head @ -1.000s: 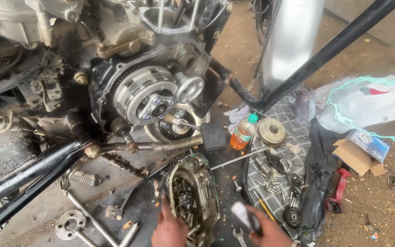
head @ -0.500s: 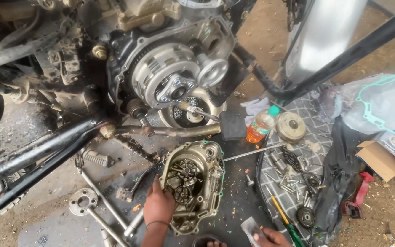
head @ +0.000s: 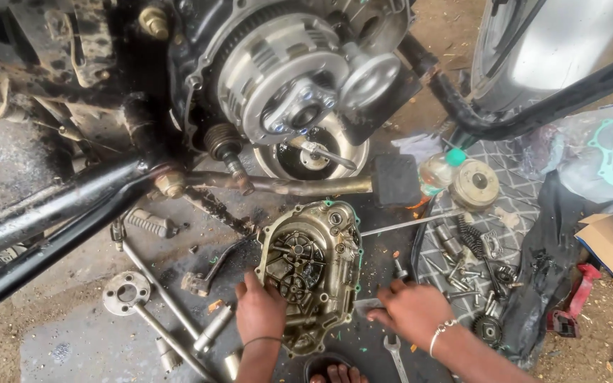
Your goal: Repairing and assembling parts of a motorcycle engine, specifically focusing on the clutch and side casing.
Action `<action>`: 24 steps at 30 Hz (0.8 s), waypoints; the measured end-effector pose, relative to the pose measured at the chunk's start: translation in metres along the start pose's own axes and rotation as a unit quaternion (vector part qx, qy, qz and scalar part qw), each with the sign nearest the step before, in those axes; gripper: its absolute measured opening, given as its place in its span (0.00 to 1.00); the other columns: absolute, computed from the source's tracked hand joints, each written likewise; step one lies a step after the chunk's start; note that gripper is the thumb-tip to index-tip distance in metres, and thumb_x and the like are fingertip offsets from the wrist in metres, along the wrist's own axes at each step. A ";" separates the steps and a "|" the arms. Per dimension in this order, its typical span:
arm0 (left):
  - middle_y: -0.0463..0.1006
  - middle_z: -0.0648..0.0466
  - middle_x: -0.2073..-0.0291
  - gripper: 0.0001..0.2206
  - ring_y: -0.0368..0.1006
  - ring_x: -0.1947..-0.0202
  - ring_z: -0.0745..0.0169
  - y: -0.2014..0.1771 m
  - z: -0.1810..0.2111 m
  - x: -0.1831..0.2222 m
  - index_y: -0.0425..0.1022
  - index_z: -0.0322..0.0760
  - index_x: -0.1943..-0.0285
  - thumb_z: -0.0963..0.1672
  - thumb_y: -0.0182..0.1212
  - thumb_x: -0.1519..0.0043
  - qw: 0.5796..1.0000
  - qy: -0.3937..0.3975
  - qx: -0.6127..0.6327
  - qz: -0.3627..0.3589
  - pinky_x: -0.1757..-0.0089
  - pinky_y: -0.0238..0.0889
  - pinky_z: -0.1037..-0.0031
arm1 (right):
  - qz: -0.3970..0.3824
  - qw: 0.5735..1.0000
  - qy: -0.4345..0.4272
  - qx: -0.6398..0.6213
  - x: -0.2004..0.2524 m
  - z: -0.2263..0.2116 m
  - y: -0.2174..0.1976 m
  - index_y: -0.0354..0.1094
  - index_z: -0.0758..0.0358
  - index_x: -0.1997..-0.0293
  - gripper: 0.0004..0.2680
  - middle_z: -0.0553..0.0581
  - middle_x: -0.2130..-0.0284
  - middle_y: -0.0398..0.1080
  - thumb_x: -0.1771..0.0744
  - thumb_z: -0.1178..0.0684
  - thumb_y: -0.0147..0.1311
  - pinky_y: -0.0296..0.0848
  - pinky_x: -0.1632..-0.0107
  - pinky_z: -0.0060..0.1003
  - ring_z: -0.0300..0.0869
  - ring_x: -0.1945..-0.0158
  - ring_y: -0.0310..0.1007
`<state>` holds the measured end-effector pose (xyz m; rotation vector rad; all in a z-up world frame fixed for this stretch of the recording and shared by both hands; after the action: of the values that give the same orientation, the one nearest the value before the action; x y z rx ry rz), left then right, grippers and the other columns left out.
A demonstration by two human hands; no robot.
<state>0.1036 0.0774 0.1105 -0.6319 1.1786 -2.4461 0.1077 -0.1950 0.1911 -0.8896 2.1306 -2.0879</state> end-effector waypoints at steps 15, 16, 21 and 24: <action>0.74 0.33 0.55 0.12 0.78 0.64 0.27 0.003 0.005 0.024 0.65 0.29 0.50 0.44 0.56 0.36 1.000 0.007 0.011 0.014 0.64 0.75 0.48 | -0.067 0.980 -0.190 0.001 -0.011 -0.014 0.029 0.75 0.60 0.65 0.14 0.58 0.68 0.74 0.37 0.39 0.59 0.76 0.64 0.48 0.53 0.64 0.77; 0.74 0.34 0.54 0.11 0.78 0.62 0.26 0.007 0.002 0.028 0.65 0.31 0.54 0.45 0.55 0.35 1.000 -0.011 0.005 0.007 0.63 0.75 0.48 | -0.053 0.958 -0.282 -0.023 -0.010 -0.018 0.052 0.77 0.57 0.67 0.09 0.59 0.67 0.75 0.37 0.43 0.59 0.75 0.63 0.50 0.54 0.63 0.78; 0.73 0.34 0.55 0.11 0.75 0.60 0.24 0.021 -0.015 0.019 0.64 0.32 0.56 0.45 0.56 0.38 0.997 -0.055 0.022 0.041 0.59 0.70 0.44 | -0.065 0.973 -0.212 0.058 0.017 -0.041 0.069 0.75 0.59 0.63 0.08 0.60 0.64 0.72 0.36 0.47 0.57 0.75 0.58 0.53 0.55 0.58 0.77; 0.74 0.36 0.55 0.11 0.74 0.60 0.24 0.022 -0.015 0.020 0.64 0.33 0.58 0.45 0.57 0.39 0.998 -0.034 0.026 0.050 0.59 0.70 0.43 | -0.125 0.988 -0.092 0.022 0.041 -0.013 0.021 0.73 0.57 0.59 0.12 0.59 0.58 0.72 0.34 0.40 0.56 0.74 0.55 0.53 0.54 0.53 0.76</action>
<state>0.0813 0.0645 0.0892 -0.6191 1.0893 -2.3454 0.0607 -0.2012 0.1876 -1.3488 1.9611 -2.0516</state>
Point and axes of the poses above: each hand's wrist, its own x-axis away from the middle knuckle, its own y-axis out of the palm, z = x × y, the point moved 1 cm from there along -x, towards the middle knuckle
